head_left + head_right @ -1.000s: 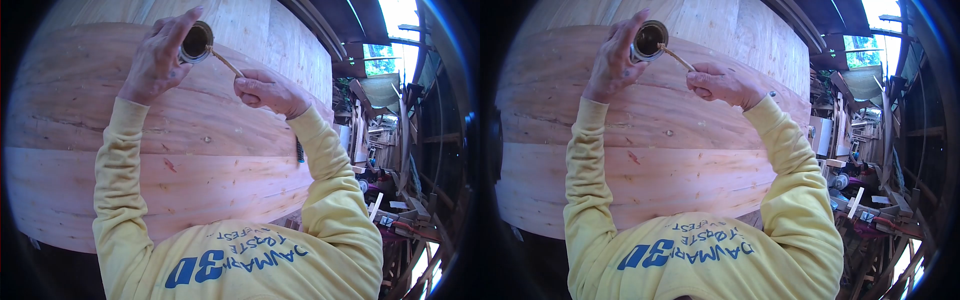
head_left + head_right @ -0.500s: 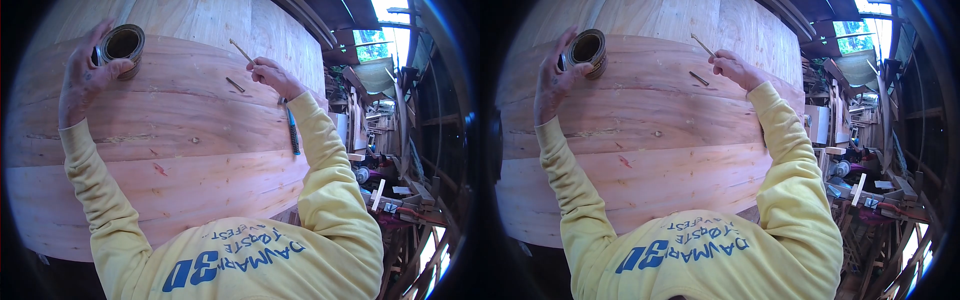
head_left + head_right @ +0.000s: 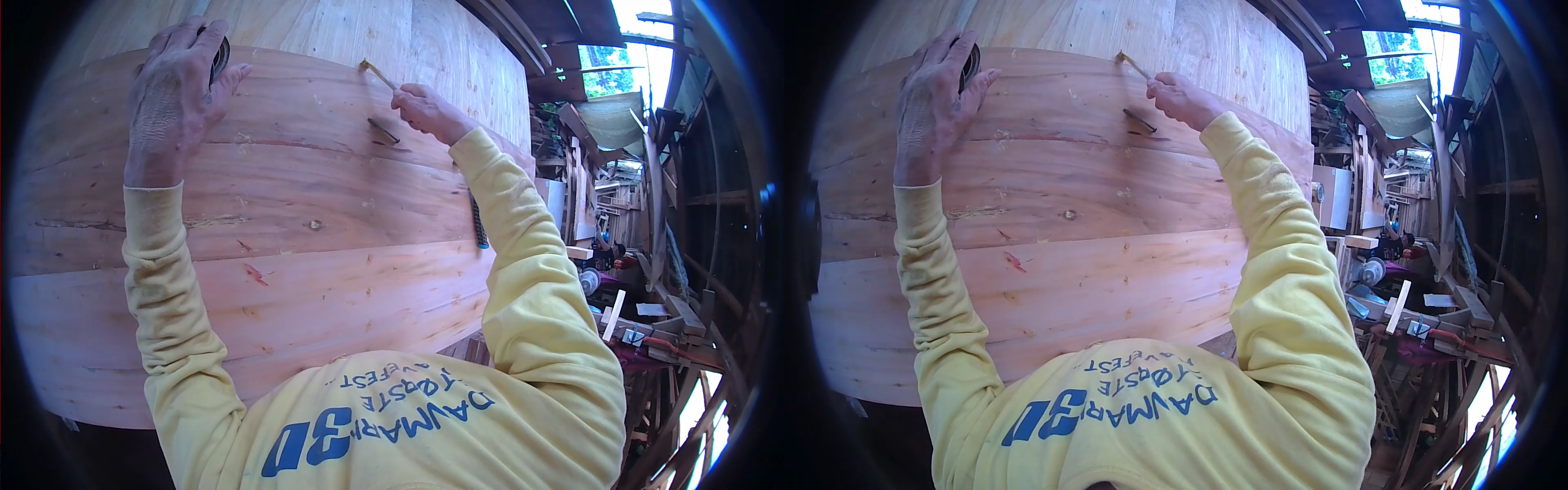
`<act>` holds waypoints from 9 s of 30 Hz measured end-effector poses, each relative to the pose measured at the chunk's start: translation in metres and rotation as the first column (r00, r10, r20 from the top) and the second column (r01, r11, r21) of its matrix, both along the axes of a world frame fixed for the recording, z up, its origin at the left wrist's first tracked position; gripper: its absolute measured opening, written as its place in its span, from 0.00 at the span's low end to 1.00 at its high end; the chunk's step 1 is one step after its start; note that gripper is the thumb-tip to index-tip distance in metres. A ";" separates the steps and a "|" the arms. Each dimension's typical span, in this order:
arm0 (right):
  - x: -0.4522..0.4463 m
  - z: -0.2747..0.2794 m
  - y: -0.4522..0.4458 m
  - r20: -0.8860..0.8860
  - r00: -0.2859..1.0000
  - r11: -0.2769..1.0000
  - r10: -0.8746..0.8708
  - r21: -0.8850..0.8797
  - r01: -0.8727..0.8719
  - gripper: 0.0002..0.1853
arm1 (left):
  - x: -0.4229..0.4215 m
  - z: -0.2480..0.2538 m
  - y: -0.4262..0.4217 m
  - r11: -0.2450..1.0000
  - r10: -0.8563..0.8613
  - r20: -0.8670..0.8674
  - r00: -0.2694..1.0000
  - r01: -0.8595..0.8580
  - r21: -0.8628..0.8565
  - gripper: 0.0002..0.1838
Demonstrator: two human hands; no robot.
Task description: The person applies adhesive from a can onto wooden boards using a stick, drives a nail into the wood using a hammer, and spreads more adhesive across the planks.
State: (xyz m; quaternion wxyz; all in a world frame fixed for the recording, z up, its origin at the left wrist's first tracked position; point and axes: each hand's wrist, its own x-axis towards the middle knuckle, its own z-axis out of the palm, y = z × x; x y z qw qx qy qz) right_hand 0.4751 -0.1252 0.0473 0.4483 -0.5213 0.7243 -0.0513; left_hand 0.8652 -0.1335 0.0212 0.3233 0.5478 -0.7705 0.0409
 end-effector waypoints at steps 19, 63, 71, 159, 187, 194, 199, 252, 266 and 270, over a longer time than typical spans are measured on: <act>0.049 0.010 0.005 -0.713 0.482 0.806 0.510 0.201 -0.557 0.21 | 0.003 0.007 -0.006 0.998 -0.061 0.013 0.998 0.061 0.014 0.28; 0.062 0.002 0.013 -0.695 0.609 0.881 0.383 0.076 -0.467 0.17 | -0.015 0.002 -0.008 0.993 -0.052 0.288 0.956 0.019 0.119 0.24; 0.054 -0.004 0.012 -0.713 0.566 0.864 0.413 0.111 -0.491 0.16 | -0.024 0.016 0.004 0.956 0.112 0.409 0.906 -0.211 0.205 0.31; -0.083 0.009 0.058 -0.562 0.825 0.894 0.066 -0.333 -0.298 0.12 | -0.117 -0.074 0.019 0.908 -0.298 -0.449 0.842 0.396 0.141 0.22; -0.095 -0.015 -0.021 -0.730 0.667 0.922 -0.149 -0.346 -0.173 0.19 | -0.116 -0.073 0.018 0.906 -0.289 -0.444 0.848 0.392 0.160 0.22; -0.071 -0.021 -0.021 -0.806 0.592 0.958 0.002 -0.169 -0.233 0.11 | -0.118 -0.075 0.015 0.917 -0.308 -0.452 0.837 0.387 0.092 0.23; -0.059 -0.012 -0.011 -0.821 0.567 0.946 0.070 -0.125 -0.298 0.09 | -0.116 -0.071 0.018 0.898 -0.277 -0.465 0.841 0.399 0.185 0.23; -0.064 -0.008 -0.019 -0.856 0.449 0.905 0.258 0.051 -0.423 0.14 | -0.118 -0.071 0.017 0.903 -0.303 -0.446 0.843 0.403 0.149 0.22; -0.047 0.004 -0.012 -0.861 0.175 0.718 0.478 0.268 -0.643 0.21 | -0.118 -0.072 0.018 0.913 -0.327 -0.430 0.842 0.398 0.086 0.22; -0.033 0.020 -0.019 -0.815 0.491 0.912 0.307 0.105 -0.396 0.17 | -0.117 -0.072 0.018 0.919 -0.331 -0.422 0.844 0.389 0.056 0.22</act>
